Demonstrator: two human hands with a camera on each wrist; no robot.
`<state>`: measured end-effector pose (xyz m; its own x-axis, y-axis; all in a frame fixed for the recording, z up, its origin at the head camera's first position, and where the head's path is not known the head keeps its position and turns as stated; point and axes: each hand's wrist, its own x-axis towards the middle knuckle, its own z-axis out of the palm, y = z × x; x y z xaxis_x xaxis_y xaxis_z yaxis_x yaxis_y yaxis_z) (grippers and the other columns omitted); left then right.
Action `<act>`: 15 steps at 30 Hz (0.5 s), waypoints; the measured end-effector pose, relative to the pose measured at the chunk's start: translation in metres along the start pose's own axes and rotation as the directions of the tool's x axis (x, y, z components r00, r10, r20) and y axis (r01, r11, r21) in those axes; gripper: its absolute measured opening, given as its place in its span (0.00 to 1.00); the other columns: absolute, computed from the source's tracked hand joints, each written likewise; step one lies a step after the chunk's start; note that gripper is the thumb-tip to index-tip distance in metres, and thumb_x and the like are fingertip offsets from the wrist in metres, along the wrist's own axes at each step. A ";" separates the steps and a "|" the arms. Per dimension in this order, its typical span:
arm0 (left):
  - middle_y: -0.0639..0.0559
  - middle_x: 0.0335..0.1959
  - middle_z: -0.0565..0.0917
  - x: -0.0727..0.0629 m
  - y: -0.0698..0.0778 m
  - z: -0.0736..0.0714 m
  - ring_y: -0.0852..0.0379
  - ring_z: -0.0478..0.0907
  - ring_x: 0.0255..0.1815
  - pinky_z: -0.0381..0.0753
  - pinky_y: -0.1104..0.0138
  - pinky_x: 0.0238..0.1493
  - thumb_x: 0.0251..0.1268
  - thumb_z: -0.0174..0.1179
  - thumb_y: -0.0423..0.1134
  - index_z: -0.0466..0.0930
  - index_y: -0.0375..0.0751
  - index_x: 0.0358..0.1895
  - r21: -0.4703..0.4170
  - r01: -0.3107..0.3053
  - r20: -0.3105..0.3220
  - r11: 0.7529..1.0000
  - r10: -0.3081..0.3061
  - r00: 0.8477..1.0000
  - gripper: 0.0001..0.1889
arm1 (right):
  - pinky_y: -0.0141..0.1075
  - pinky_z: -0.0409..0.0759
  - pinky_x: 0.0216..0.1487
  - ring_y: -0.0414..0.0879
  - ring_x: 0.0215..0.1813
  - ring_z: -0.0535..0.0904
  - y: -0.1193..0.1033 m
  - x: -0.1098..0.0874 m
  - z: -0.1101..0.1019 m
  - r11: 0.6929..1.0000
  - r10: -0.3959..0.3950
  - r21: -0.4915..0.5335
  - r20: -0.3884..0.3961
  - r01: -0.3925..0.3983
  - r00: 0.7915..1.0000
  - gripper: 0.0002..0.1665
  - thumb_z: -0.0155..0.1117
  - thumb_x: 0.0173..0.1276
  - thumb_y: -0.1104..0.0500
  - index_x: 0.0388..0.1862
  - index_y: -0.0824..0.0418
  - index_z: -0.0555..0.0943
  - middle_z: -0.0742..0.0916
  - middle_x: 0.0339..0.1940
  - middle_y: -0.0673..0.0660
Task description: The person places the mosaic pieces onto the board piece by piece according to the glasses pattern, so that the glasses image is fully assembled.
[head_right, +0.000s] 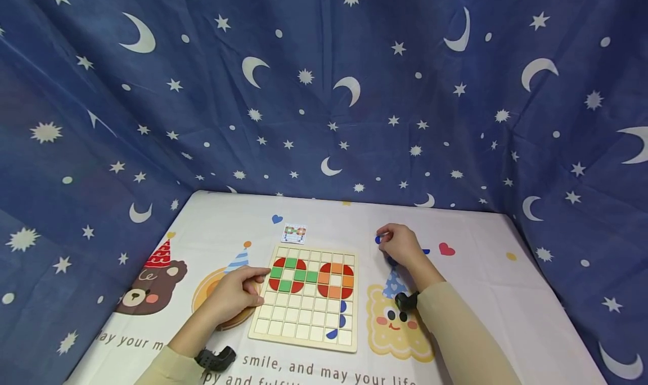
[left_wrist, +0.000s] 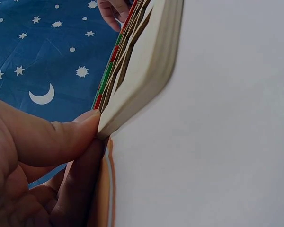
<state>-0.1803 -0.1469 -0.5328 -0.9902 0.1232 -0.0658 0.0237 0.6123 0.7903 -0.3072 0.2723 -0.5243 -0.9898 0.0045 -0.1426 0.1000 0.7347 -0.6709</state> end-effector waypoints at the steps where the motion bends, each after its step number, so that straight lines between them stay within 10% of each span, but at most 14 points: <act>1: 0.59 0.44 0.84 0.000 0.000 0.000 0.64 0.78 0.31 0.76 0.70 0.38 0.49 0.81 0.28 0.87 0.49 0.64 -0.003 0.008 0.000 1.000 -0.008 1.000 0.34 | 0.35 0.79 0.37 0.49 0.37 0.78 -0.001 0.001 0.000 1.000 0.003 -0.008 0.004 -0.003 1.000 0.20 0.73 0.70 0.64 0.60 0.62 0.86 0.84 0.36 0.57; 15: 0.58 0.44 0.84 0.000 0.000 0.000 0.63 0.77 0.32 0.76 0.69 0.38 0.49 0.80 0.27 0.87 0.49 0.64 -0.017 0.010 0.005 1.000 -0.009 1.000 0.34 | 0.37 0.80 0.44 0.50 0.42 0.79 -0.001 -0.001 0.003 0.999 -0.009 -0.040 -0.010 0.009 1.000 0.14 0.74 0.69 0.64 0.52 0.62 0.87 0.85 0.39 0.57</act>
<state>-0.1804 -0.1467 -0.5330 -0.9897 0.1209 -0.0760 0.0118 0.5997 0.8002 -0.3066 0.2698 -0.5255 -0.9917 0.0046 -0.1286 0.0869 0.7611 -0.6428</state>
